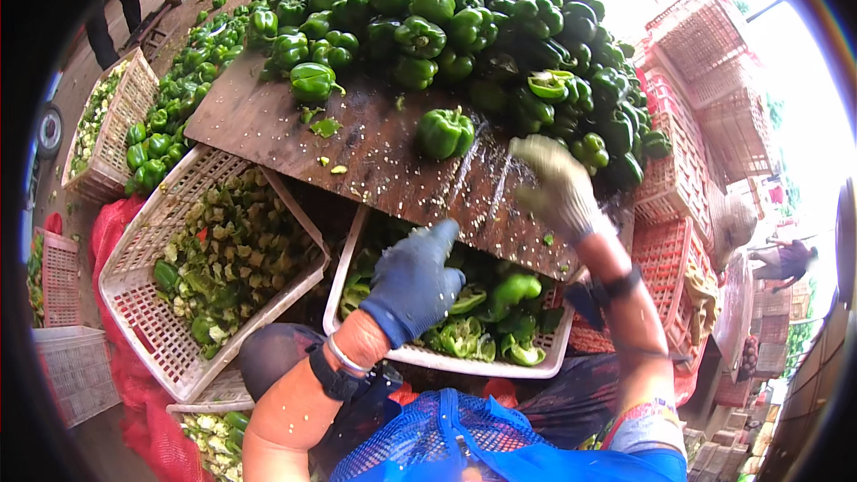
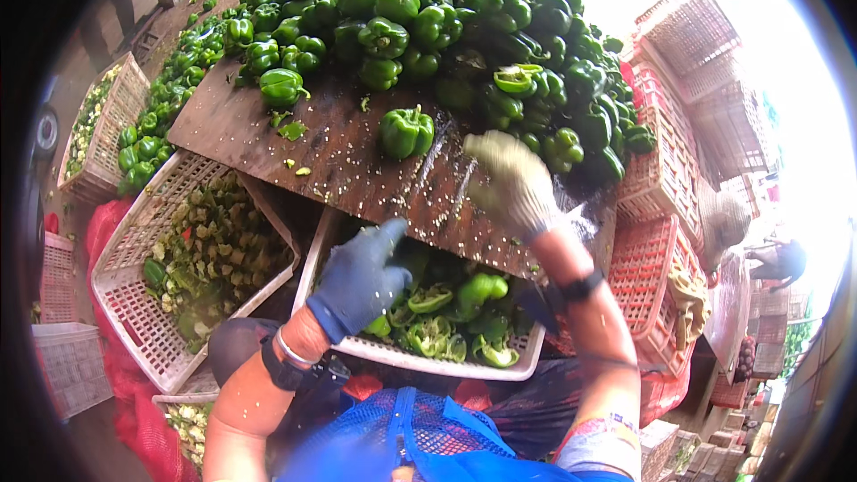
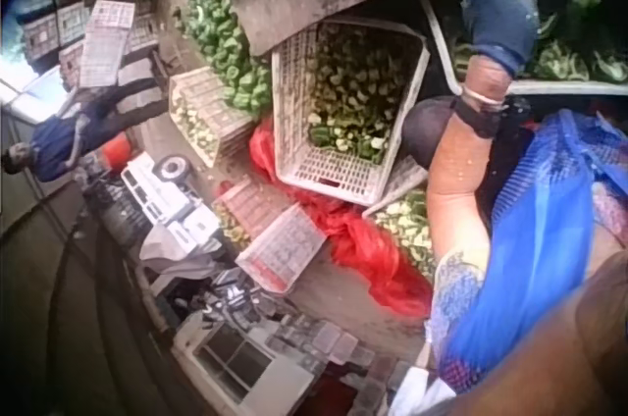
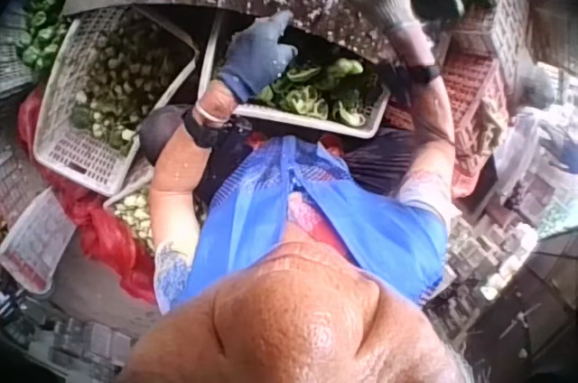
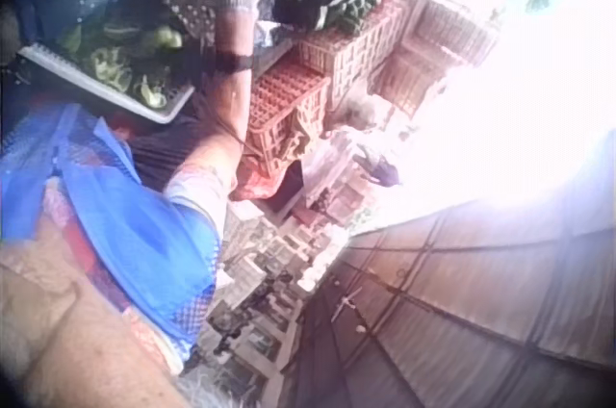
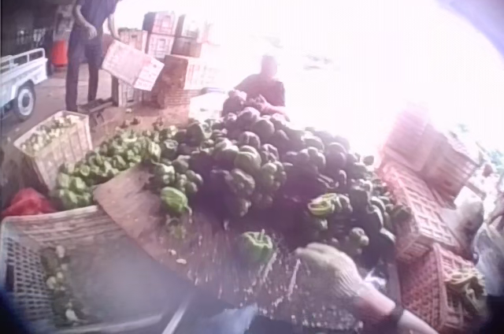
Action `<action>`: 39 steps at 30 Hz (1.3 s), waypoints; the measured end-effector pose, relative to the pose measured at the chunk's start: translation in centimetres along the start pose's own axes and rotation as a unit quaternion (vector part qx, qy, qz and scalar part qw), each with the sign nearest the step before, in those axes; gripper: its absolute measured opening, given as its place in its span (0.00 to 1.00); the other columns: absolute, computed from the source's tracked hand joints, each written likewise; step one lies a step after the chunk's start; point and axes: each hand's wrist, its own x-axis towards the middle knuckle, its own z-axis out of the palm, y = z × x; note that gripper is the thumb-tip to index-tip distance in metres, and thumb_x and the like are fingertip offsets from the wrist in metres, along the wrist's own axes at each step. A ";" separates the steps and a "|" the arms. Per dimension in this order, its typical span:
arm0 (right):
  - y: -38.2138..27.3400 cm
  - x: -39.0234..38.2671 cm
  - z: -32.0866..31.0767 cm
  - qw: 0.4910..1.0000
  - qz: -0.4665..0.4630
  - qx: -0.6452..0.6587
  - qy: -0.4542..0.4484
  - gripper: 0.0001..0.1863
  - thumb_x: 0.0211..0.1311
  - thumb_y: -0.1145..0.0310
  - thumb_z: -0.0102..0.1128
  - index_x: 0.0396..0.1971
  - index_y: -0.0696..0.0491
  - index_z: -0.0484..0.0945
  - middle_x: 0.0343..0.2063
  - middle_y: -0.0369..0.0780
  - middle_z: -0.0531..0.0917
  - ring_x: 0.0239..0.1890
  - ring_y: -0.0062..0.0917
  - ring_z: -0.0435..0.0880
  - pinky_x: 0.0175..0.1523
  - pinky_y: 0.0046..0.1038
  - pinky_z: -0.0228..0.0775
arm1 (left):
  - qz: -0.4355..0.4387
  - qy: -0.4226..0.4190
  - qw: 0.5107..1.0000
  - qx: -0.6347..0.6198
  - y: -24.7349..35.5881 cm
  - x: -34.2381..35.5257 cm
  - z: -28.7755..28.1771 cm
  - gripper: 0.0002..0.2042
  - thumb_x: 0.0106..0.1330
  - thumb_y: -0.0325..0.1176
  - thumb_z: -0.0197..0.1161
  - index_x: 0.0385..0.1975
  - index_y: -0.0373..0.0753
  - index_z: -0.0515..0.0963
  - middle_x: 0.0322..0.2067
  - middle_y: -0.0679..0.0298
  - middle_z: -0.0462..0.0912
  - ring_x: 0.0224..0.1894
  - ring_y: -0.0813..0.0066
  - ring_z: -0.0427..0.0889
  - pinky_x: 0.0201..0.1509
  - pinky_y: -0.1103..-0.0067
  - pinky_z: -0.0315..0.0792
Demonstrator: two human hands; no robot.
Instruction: Cutting and deseeding green bell peppers for processing at a large scale.
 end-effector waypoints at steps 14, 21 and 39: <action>10.8 15.7 6.5 0.925 0.058 -0.342 -0.155 0.12 0.61 0.65 0.54 0.43 0.42 0.81 0.41 0.40 0.86 0.43 0.36 0.87 0.46 0.44 0.74 | -0.029 -0.094 0.995 0.001 -1.2 1.4 1.8 0.15 0.56 0.34 0.65 0.43 0.38 0.75 0.33 0.47 0.81 0.39 0.44 0.82 0.42 0.54 0.74; 9.4 17.0 6.3 0.945 0.215 -0.217 -0.120 0.24 0.57 0.57 0.62 0.55 0.45 0.79 0.50 0.48 0.83 0.52 0.43 0.83 0.58 0.44 0.74 | -0.032 -0.179 0.983 0.000 -0.7 0.6 2.5 0.14 0.57 0.35 0.63 0.42 0.39 0.75 0.32 0.48 0.81 0.39 0.44 0.82 0.43 0.55 0.74; 9.2 10.4 0.3 0.968 0.142 -0.204 0.020 0.28 0.50 0.48 0.70 0.50 0.47 0.82 0.49 0.43 0.83 0.55 0.40 0.79 0.59 0.41 0.72 | -0.005 -0.173 0.985 0.024 -1.7 1.6 4.2 0.21 0.56 0.35 0.64 0.51 0.39 0.76 0.35 0.47 0.82 0.39 0.44 0.82 0.43 0.56 0.75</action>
